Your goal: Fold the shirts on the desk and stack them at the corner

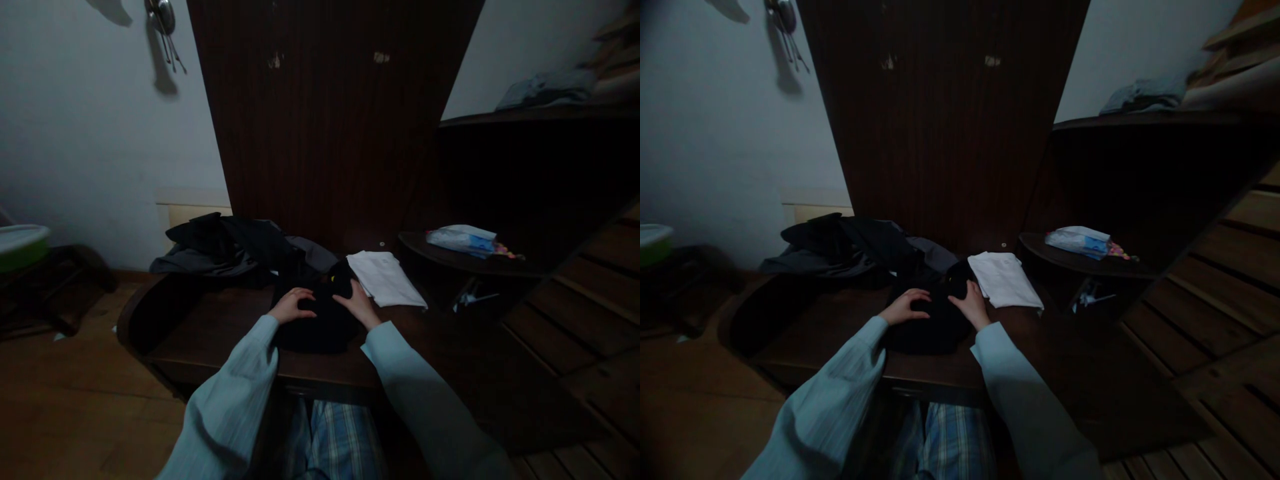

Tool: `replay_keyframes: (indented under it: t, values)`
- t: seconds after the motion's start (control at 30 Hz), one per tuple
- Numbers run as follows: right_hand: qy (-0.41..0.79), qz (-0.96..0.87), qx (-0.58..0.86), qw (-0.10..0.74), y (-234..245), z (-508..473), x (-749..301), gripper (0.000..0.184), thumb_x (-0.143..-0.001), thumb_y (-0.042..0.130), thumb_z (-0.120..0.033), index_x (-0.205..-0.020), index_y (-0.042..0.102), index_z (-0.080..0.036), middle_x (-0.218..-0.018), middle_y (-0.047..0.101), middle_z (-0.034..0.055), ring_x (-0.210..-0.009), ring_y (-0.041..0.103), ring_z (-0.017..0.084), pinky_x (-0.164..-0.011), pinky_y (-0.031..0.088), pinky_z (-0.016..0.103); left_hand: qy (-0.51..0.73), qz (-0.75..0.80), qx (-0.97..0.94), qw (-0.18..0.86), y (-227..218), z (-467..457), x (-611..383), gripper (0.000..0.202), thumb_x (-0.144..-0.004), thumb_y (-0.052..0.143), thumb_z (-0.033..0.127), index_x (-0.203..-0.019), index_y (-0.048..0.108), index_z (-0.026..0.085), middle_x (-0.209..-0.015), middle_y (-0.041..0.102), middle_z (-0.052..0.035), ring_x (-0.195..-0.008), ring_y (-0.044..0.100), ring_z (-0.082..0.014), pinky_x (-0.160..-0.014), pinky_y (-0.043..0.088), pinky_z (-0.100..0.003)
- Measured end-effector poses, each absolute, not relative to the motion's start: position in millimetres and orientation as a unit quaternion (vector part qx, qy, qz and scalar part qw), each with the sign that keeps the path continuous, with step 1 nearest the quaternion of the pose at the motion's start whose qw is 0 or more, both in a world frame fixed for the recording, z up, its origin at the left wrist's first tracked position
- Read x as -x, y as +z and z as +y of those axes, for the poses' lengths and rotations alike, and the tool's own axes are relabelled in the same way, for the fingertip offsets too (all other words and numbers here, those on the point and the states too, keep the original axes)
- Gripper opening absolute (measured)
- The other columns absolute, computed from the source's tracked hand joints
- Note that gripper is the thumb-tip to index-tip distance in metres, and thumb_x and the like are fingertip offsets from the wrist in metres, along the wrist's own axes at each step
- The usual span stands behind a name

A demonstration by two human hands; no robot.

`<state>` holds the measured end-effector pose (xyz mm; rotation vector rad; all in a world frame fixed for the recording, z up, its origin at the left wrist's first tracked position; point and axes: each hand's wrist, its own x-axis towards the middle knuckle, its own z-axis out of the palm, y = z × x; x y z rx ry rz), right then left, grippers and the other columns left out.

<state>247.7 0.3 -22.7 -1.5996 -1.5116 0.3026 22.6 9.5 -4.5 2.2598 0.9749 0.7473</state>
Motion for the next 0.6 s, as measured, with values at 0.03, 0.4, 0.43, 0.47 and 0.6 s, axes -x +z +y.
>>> replay_keyframes:
  t: [0.03,0.4,0.43,0.47,0.6]
  values:
    - [0.127,-0.616,0.653,0.423,-22.4,-0.8,-245.2,0.059,-0.058,0.067,-0.034,-0.110,0.050,-0.015,-0.113,0.055,0.0140,-0.109,0.049,0.029,-0.092,0.038,0.040,0.281,0.357,-0.847,0.276,-5.3,10.1,-22.5,0.029,-0.060,0.073,0.034,-0.084,0.066,0.019,-0.109,0.062,-0.0079,-0.107,0.052,-0.0220,-0.096,0.035,-0.036]
    - [0.138,-0.497,0.640,0.570,-10.5,-5.4,-252.4,0.023,-0.061,0.052,-0.027,-0.083,0.053,-0.021,-0.078,0.062,0.0023,-0.080,0.056,0.022,-0.074,0.044,0.035,0.459,0.380,-0.672,0.440,4.9,18.0,-15.5,0.019,-0.063,0.065,0.034,-0.067,0.059,0.016,-0.070,0.060,0.0004,-0.073,0.055,-0.0140,-0.076,0.041,-0.027]
    - [0.140,-0.472,0.629,0.602,-9.6,-4.6,-255.0,0.024,-0.061,0.051,-0.029,-0.084,0.052,-0.021,-0.078,0.062,0.0023,-0.080,0.056,0.022,-0.074,0.044,0.034,0.518,0.394,-0.615,0.446,6.2,21.5,-10.5,0.021,-0.063,0.064,0.036,-0.069,0.058,0.016,-0.069,0.058,0.0009,-0.072,0.054,-0.0135,-0.074,0.041,-0.027]
    - [0.139,-0.444,0.619,0.633,-9.1,-3.5,-258.0,0.025,-0.062,0.050,-0.030,-0.085,0.052,-0.021,-0.081,0.062,0.0027,-0.081,0.056,0.021,-0.075,0.044,0.034,0.580,0.412,-0.548,0.441,7.5,24.7,-4.2,0.022,-0.065,0.061,0.037,-0.071,0.057,0.017,-0.069,0.056,0.0012,-0.071,0.054,-0.0132,-0.073,0.041,-0.027]
    - [0.119,-0.336,0.609,0.708,-13.3,1.9,-270.9,0.035,-0.067,0.046,-0.033,-0.099,0.047,-0.020,-0.101,0.058,0.0073,-0.093,0.054,0.021,-0.083,0.043,0.036,0.769,0.521,-0.300,0.218,11.9,28.2,22.0,0.011,-0.072,0.049,0.027,-0.077,0.048,0.018,-0.076,0.050,-0.0002,-0.077,0.051,-0.0144,-0.079,0.040,-0.031]
